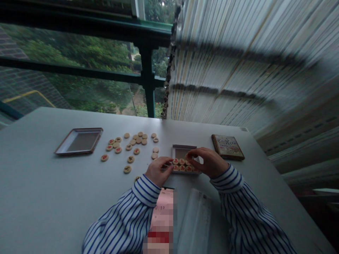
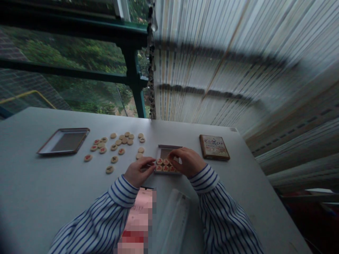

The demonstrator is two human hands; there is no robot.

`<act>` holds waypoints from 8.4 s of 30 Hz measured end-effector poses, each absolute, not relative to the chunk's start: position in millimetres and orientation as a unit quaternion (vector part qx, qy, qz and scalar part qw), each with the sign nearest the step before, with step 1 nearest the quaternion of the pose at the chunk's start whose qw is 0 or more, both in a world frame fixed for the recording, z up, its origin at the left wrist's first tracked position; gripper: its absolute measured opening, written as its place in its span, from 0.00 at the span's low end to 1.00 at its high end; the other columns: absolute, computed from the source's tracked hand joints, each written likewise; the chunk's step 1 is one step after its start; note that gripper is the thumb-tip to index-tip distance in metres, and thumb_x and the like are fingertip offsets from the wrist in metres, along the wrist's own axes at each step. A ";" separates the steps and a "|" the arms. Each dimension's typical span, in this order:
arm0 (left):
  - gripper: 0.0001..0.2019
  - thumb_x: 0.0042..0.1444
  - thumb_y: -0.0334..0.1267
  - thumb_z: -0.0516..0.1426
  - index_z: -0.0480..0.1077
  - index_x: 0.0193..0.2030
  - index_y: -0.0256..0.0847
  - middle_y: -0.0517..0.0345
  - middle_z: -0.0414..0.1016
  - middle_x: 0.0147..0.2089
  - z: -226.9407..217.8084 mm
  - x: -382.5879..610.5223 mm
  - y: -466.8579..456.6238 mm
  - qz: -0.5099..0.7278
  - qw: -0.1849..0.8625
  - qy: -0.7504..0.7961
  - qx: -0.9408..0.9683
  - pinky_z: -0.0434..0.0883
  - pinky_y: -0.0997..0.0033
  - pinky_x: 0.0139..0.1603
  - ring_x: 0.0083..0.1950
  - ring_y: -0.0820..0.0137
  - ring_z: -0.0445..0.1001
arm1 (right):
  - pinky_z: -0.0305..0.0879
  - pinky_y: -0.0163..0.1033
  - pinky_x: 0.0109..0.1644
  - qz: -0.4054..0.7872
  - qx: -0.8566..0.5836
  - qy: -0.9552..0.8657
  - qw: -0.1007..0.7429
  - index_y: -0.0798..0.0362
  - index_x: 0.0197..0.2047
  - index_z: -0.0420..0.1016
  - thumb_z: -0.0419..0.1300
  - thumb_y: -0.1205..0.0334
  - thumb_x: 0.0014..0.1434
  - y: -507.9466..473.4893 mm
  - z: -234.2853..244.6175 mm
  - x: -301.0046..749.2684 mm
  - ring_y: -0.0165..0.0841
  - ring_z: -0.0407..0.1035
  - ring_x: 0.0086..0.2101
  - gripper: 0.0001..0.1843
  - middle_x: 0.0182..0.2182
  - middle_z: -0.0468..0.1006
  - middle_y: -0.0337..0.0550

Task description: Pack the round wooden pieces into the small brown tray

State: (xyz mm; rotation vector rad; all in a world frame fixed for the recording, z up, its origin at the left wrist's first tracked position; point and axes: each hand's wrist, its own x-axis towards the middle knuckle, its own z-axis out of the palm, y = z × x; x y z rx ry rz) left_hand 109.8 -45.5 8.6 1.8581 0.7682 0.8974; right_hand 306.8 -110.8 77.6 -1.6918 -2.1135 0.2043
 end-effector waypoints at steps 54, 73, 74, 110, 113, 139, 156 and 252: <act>0.14 0.45 0.32 0.56 0.70 0.41 0.35 0.47 0.73 0.41 -2.8 109.3 -41.1 0.317 0.309 0.266 0.856 0.72 0.66 0.42 0.42 0.67 0.72 | 0.59 0.33 0.36 0.111 -0.700 -0.705 0.005 0.52 0.38 0.74 0.51 0.54 0.54 -108.9 58.7 330.3 0.31 0.67 0.31 0.15 0.31 0.73 0.44; 0.13 0.45 0.32 0.56 0.70 0.40 0.36 0.48 0.73 0.40 -0.9 109.3 -41.3 0.322 0.312 0.265 0.854 0.72 0.67 0.41 0.41 0.67 0.72 | 0.59 0.32 0.37 0.129 -0.686 -0.716 -0.011 0.47 0.38 0.75 0.53 0.58 0.53 -109.2 60.2 331.0 0.30 0.67 0.31 0.12 0.31 0.72 0.43; 0.13 0.45 0.32 0.56 0.70 0.40 0.36 0.48 0.73 0.40 -0.8 109.3 -41.4 0.321 0.313 0.266 0.853 0.72 0.67 0.41 0.41 0.67 0.72 | 0.59 0.32 0.37 0.129 -0.685 -0.717 -0.011 0.48 0.38 0.75 0.52 0.58 0.53 -109.2 60.5 330.8 0.30 0.67 0.31 0.12 0.31 0.72 0.43; 0.13 0.45 0.32 0.56 0.70 0.40 0.34 0.47 0.73 0.40 -0.2 109.3 -41.0 0.316 0.319 0.263 0.854 0.72 0.65 0.42 0.42 0.66 0.71 | 0.59 0.32 0.33 0.126 -0.688 -0.715 -0.012 0.49 0.37 0.74 0.52 0.55 0.54 -110.2 62.6 329.8 0.28 0.67 0.28 0.14 0.31 0.73 0.43; 0.13 0.44 0.32 0.57 0.70 0.40 0.35 0.48 0.73 0.40 -1.3 109.5 -41.0 0.322 0.319 0.259 0.853 0.71 0.66 0.42 0.42 0.67 0.71 | 0.59 0.32 0.33 0.122 -0.687 -0.716 -0.009 0.50 0.38 0.74 0.51 0.54 0.54 -110.4 64.5 329.8 0.28 0.67 0.28 0.14 0.31 0.73 0.43; 0.06 0.50 0.34 0.54 0.69 0.34 0.36 0.55 0.73 0.32 26.4 104.6 -44.7 0.459 0.288 0.330 0.773 0.71 0.75 0.32 0.30 0.75 0.71 | 0.58 0.33 0.33 -0.060 -0.701 -0.683 0.196 0.56 0.35 0.71 0.49 0.62 0.56 -112.3 82.9 319.6 0.29 0.64 0.27 0.12 0.26 0.73 0.43; 0.05 0.49 0.34 0.55 0.69 0.34 0.38 0.56 0.73 0.30 33.2 98.3 -46.3 0.479 0.303 0.323 0.758 0.70 0.74 0.30 0.29 0.74 0.72 | 0.63 0.35 0.33 -0.079 -0.625 -0.735 0.251 0.57 0.36 0.71 0.50 0.65 0.55 -117.1 93.5 300.3 0.30 0.65 0.27 0.10 0.26 0.71 0.44; 0.14 0.48 0.35 0.53 0.68 0.43 0.39 0.52 0.75 0.40 -9.1 -38.9 64.5 0.343 0.022 0.568 0.748 0.65 0.64 0.44 0.41 0.62 0.70 | 0.58 0.39 0.40 0.039 -0.537 -0.827 0.162 0.49 0.43 0.70 0.51 0.64 0.54 13.1 51.0 136.7 0.34 0.64 0.40 0.13 0.39 0.72 0.43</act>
